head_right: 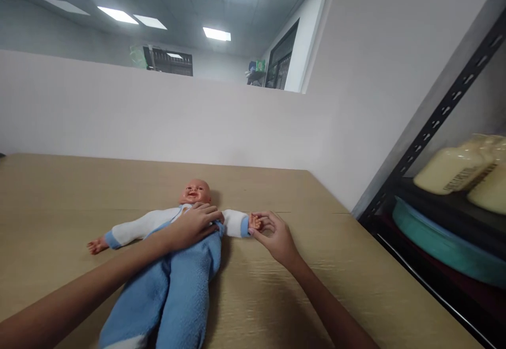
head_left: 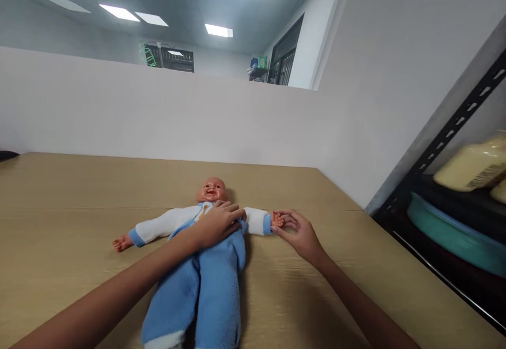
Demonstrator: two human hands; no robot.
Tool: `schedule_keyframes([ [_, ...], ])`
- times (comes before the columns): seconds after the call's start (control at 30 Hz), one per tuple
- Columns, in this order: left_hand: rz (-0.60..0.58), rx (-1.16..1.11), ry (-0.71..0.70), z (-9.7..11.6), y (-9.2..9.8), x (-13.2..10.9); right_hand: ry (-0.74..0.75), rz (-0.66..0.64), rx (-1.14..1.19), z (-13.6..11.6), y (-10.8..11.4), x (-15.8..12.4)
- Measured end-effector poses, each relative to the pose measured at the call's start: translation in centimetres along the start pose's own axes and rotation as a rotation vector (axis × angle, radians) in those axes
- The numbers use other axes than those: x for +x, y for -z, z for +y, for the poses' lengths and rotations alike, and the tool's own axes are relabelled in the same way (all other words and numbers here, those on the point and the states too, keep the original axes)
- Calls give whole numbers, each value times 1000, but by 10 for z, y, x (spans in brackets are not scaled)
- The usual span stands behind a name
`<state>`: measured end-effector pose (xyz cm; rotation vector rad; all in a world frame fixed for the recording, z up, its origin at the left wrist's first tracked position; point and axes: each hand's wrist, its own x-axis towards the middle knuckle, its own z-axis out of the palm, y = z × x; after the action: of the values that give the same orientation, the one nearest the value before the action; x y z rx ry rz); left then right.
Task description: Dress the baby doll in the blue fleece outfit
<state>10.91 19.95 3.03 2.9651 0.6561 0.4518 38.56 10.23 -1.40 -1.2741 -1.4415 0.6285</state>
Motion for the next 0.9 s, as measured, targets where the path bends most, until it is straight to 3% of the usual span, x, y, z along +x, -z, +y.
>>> schedule_keyframes([
  [0.1, 83, -97, -117, 3, 1, -12, 141, 64, -81, -11, -23, 14],
  [0.17, 184, -125, -118, 6, 3, -19, 218, 60, -167, -19, -44, 21],
  [0.27, 336, -170, -31, 10, 5, -22, 244, -79, -220, -32, -75, 24],
  [0.37, 382, -299, 106, 9, 8, -18, 243, -260, -171, -41, -95, 18],
  [0.47, 342, -537, 254, 4, 12, -10, 216, -302, -46, -38, -103, 9],
  [0.63, 173, -770, 341, -9, 10, 3, -80, 29, 263, -18, -117, -2],
  [0.77, 4, -850, 386, -13, 5, 12, -308, 2, 565, -12, -122, -4],
  [0.9, -59, -835, 372, -17, 7, 17, -348, 27, 700, -10, -118, -1],
])
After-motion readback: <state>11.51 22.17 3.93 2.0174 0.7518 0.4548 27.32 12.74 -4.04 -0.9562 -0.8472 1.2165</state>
